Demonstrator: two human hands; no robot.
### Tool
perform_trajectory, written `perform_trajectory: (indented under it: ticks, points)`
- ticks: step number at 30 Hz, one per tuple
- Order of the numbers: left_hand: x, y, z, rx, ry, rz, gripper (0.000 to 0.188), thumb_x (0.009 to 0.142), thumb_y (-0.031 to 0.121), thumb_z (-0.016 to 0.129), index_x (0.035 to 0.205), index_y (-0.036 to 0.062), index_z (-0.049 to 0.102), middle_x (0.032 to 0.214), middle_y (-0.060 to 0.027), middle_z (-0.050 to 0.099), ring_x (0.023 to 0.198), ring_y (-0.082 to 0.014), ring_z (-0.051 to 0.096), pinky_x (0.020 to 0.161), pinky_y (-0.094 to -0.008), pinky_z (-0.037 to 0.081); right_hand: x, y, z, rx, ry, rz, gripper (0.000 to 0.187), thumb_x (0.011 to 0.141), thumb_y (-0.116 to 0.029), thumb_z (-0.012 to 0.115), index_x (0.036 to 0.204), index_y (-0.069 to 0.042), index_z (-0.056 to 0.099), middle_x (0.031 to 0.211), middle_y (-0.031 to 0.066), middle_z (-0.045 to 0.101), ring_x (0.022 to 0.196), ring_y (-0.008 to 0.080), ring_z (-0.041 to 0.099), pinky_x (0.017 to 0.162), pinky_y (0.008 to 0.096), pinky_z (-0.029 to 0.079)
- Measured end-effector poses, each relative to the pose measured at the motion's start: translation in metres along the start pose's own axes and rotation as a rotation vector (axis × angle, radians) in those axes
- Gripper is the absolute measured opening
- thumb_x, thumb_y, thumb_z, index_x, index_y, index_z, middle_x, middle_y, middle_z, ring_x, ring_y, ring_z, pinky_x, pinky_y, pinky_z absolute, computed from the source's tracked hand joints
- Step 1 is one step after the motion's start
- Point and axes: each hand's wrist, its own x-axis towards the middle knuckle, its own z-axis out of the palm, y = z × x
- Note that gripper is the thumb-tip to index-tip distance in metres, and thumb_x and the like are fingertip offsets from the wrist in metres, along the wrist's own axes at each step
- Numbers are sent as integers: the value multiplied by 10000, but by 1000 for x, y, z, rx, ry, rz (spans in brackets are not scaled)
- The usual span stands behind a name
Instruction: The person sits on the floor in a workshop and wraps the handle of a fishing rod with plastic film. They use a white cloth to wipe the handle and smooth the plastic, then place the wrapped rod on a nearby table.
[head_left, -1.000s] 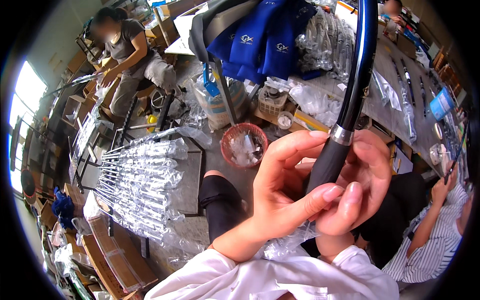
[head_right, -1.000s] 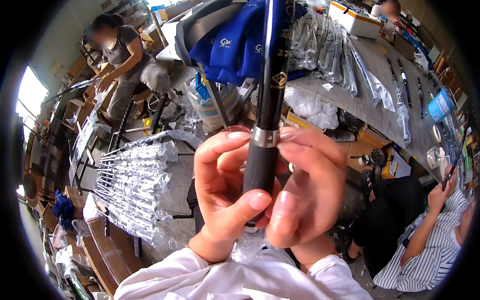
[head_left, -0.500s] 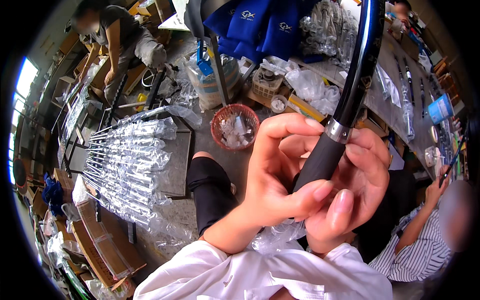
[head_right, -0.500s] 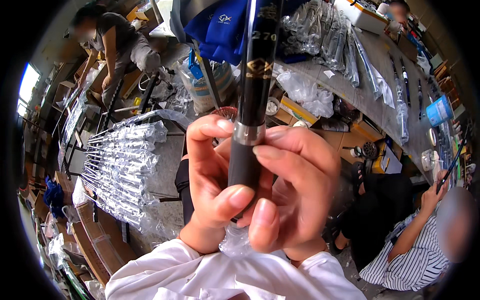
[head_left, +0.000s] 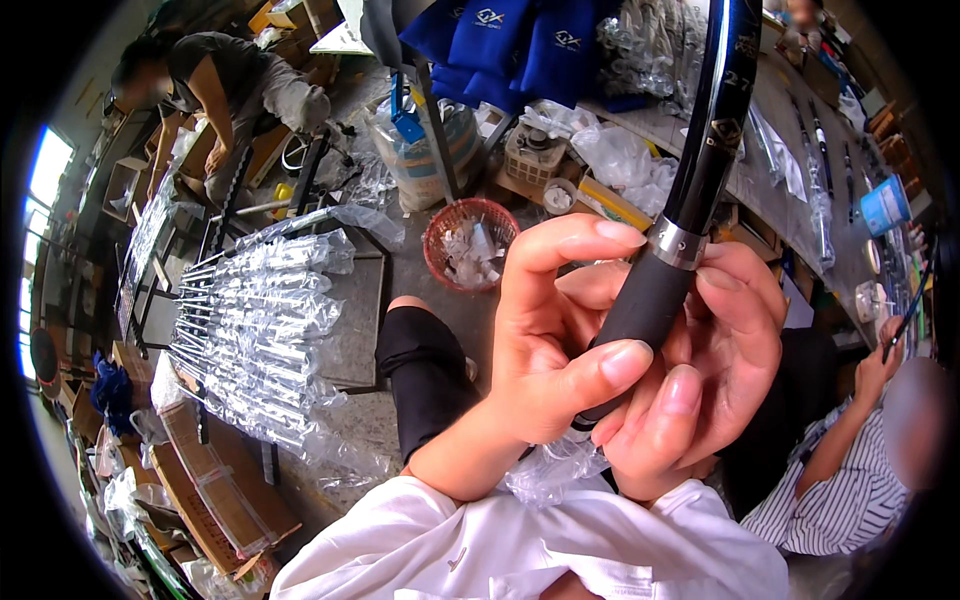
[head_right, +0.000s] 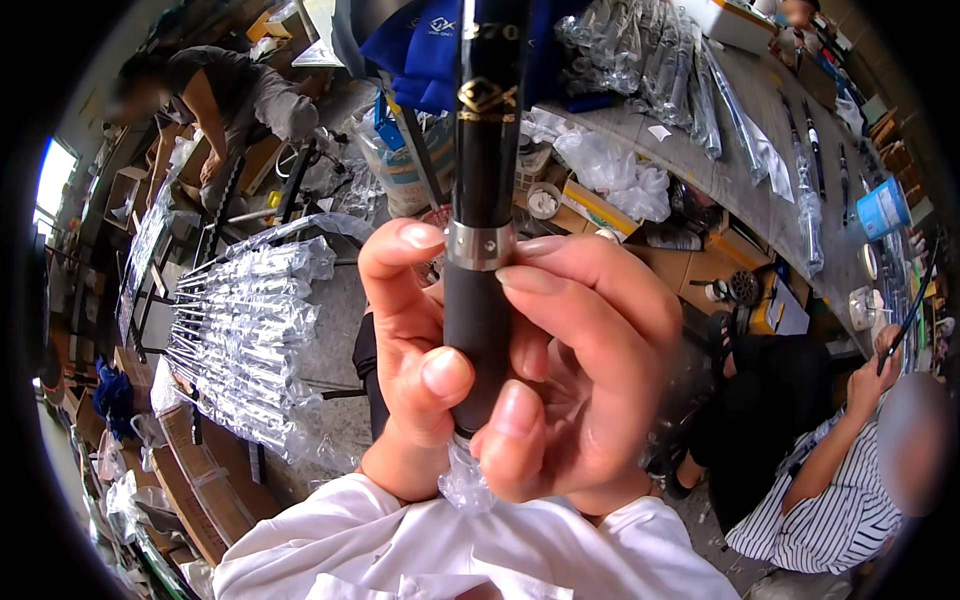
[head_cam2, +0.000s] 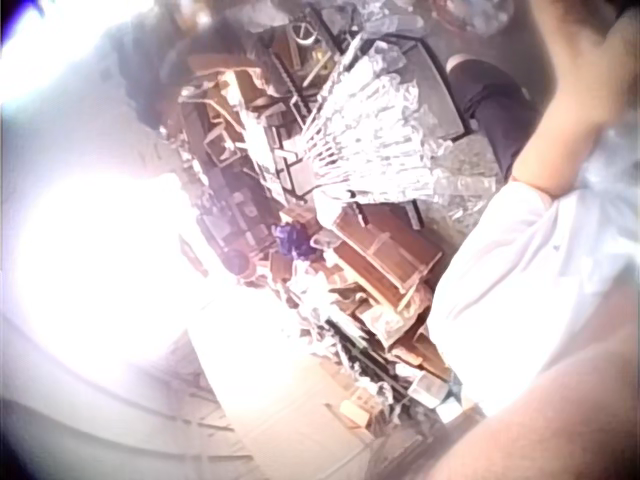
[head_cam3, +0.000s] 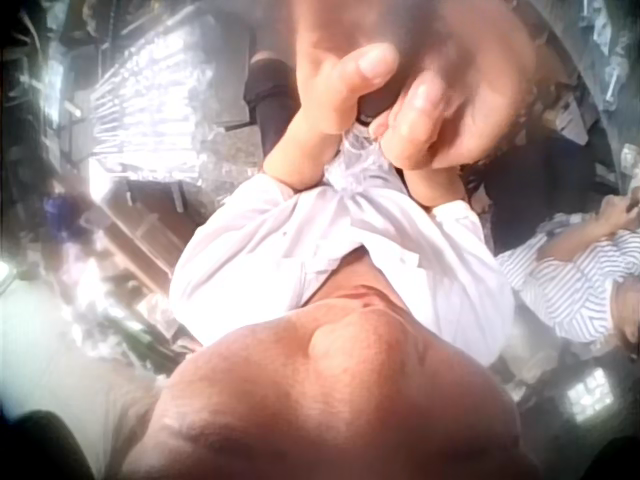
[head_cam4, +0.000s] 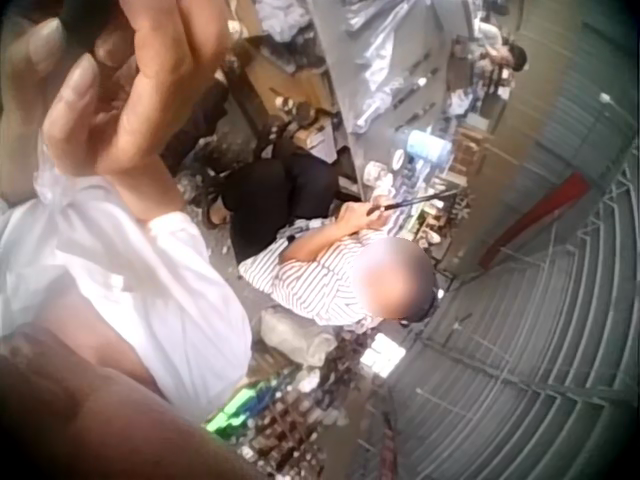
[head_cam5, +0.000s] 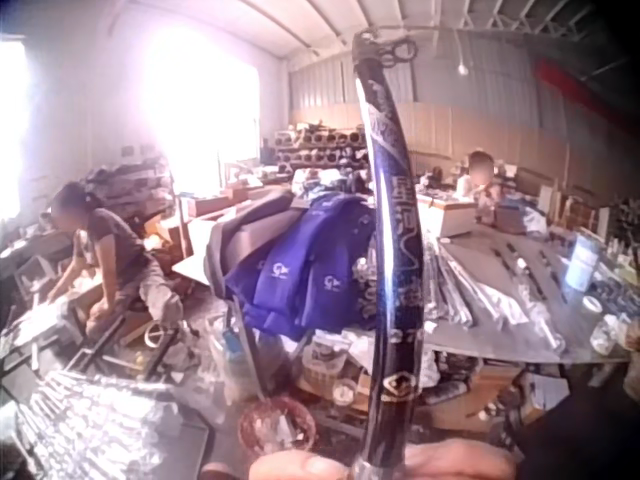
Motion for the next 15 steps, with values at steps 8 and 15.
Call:
perform_trajectory:
  ticks: [8,15]
  points:
    - [-5,-1,-4,75,-3,3,557,762,-19,628,1209,28,299,1060,-155,476,801,-170,572,658,-262,467,12,-5,-15,-124,-220,-25,435,784,-274,433,1080,46,439,1020,208,470,903,257,480,780,368,432]
    - [-8,-4,-3,117,25,29,542,724,-7,664,1140,28,319,1075,-120,434,833,-165,565,680,-262,470,10,-4,-12,-124,-142,-67,397,750,-254,463,1006,49,461,941,192,472,829,241,483,719,345,436]
